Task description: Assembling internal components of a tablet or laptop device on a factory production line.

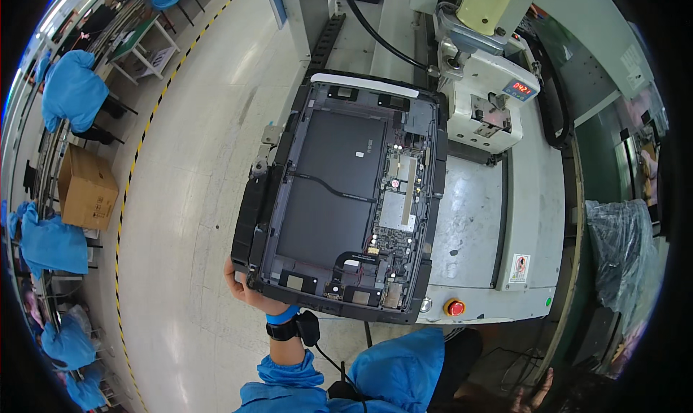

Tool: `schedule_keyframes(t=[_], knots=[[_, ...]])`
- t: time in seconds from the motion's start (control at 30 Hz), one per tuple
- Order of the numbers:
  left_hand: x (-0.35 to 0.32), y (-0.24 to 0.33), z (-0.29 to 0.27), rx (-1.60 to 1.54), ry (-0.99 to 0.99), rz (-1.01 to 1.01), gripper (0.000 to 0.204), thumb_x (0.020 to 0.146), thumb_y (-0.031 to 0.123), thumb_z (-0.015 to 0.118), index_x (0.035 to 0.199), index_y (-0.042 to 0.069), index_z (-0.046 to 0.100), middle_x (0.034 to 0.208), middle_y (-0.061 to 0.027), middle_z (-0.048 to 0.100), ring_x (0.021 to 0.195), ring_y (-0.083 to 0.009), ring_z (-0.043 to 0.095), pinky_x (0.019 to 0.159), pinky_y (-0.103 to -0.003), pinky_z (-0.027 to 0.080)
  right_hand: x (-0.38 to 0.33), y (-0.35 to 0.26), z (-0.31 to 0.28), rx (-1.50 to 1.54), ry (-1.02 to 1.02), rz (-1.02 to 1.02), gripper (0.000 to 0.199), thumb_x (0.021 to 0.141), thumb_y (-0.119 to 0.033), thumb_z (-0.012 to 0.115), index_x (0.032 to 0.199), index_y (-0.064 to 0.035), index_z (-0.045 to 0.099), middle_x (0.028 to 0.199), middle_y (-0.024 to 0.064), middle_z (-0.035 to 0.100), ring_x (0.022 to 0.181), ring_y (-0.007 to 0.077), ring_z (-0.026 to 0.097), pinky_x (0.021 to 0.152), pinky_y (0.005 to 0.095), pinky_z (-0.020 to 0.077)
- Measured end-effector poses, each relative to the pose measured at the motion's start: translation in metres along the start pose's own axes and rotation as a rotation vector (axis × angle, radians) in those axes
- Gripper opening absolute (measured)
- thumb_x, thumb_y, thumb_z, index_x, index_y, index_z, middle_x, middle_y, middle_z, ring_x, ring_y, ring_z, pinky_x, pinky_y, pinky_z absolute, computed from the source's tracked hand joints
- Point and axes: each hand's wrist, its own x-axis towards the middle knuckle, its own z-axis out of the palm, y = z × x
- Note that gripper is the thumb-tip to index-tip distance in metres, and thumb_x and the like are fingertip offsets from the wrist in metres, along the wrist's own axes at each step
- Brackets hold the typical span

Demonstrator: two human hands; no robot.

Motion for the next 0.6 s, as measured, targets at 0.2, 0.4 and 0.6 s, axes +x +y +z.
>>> schedule_keyframes(t=[0.2, 0.4, 0.6], knots=[[0.004, -0.006, -0.011, -0.077, 0.014, -0.044, 0.029, 0.087, 0.008, 0.056, 0.116, 0.003, 0.053, 0.101, -0.0174, 0.066, 0.083, -0.0240, 0.071, 0.069, -0.036, 0.063, -0.019, 0.042, 0.011, 0.024, 0.007, -0.010, 0.081, 0.084, -0.026, 0.069, 0.146, 0.0023, 0.027, 0.140, 0.0230, 0.046, 0.130, 0.0389, 0.045, 0.109, 0.0454, 0.0330], [0.002, 0.012, 0.006, -0.041, -0.087, -0.058, 0.027, 0.089, 0.005, 0.057, 0.116, 0.004, 0.054, 0.107, -0.0141, 0.063, 0.090, -0.0214, 0.067, 0.079, -0.034, 0.058, 0.028, 0.019, 0.063, -0.847, 0.396, 0.445, 0.030, 0.090, -0.026, 0.061, 0.097, 0.0001, 0.050, 0.090, 0.0170, 0.055, 0.077, 0.0314, 0.049, 0.069, 0.0468, 0.0332], [0.002, 0.011, 0.004, 0.074, -0.060, -0.003, 0.027, 0.090, 0.009, 0.060, 0.117, 0.006, 0.054, 0.118, -0.0069, 0.052, 0.109, -0.0176, 0.053, 0.093, -0.034, 0.046, -0.003, 0.092, 0.000, -0.287, -0.032, -0.382, 0.030, 0.095, -0.024, 0.054, 0.099, 0.0012, 0.068, 0.093, 0.0200, 0.067, 0.081, 0.0297, 0.063, 0.075, 0.0477, 0.0486]])
